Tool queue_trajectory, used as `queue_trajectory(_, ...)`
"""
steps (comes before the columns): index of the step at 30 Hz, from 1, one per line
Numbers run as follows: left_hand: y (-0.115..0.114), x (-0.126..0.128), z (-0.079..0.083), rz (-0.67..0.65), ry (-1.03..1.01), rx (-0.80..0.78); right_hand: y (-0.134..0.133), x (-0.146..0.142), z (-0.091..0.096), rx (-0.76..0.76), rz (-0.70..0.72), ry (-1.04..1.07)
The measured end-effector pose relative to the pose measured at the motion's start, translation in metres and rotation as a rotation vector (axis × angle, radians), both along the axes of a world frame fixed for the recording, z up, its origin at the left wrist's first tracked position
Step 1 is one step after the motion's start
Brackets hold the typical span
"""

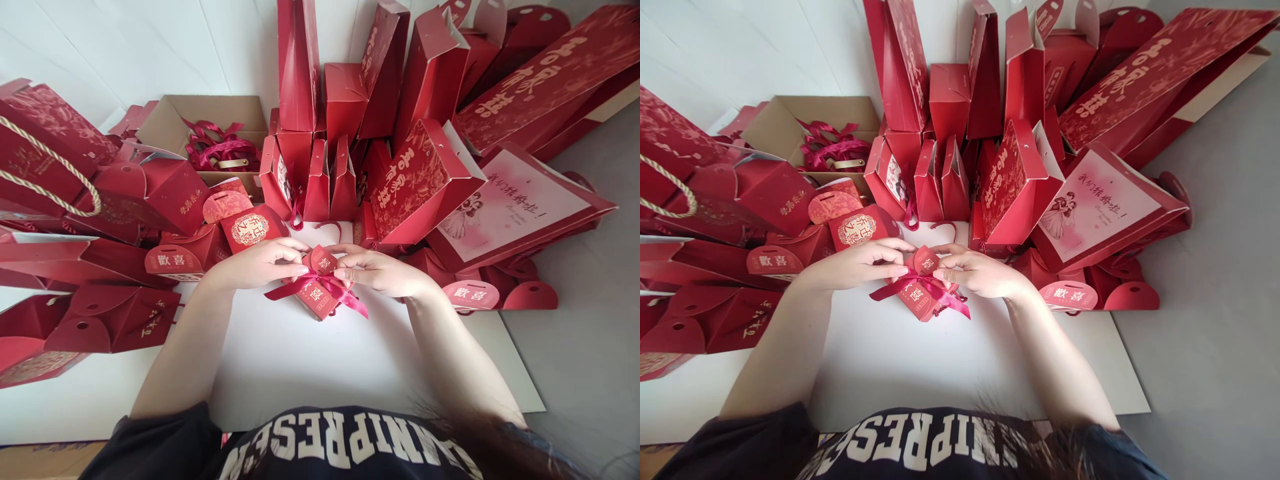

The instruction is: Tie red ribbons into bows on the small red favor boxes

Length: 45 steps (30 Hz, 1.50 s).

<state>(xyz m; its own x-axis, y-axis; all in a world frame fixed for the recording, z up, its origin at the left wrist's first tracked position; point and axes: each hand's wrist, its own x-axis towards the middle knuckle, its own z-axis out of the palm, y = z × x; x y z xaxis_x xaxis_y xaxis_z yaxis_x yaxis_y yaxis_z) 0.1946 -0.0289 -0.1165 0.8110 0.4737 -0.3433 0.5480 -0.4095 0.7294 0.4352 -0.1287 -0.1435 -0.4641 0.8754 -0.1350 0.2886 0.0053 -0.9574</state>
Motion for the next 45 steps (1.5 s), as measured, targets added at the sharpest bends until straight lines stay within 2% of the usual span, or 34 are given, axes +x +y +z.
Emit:
queue_trajectory(5, 0.002, -0.001, -0.002, 0.009, 0.023, -0.01, 0.001, 0.001, -0.001, 0.005, 0.027, -0.02)
queue_trajectory(17, 0.012, -0.006, -0.01, -0.046, -0.021, -0.142, 0.0, 0.005, 0.0, -0.023, 0.049, 0.059)
queue_trajectory(24, 0.012, -0.006, -0.009, -0.043, -0.009, -0.124, -0.001, 0.006, 0.0, -0.053, 0.053, 0.13)
queue_trajectory(30, 0.01, -0.005, -0.007, -0.039, -0.032, -0.071, 0.0, 0.007, 0.0, -0.049, 0.026, 0.094)
queue_trajectory(35, 0.001, -0.001, -0.003, 0.047, -0.111, 0.069, 0.002, 0.008, -0.001, 0.045, -0.079, 0.07)
queue_trajectory(39, -0.007, 0.006, -0.006, 0.149, -0.168, 0.105, 0.002, 0.003, -0.004, 0.033, -0.122, 0.052)
queue_trajectory(42, -0.016, 0.008, -0.006, 0.282, -0.227, 0.104, 0.002, 0.001, -0.003, 0.025, -0.141, 0.028)
queue_trajectory(45, -0.026, 0.005, 0.001, 0.431, -0.156, 0.254, 0.0, -0.001, -0.001, 0.044, -0.161, 0.01)
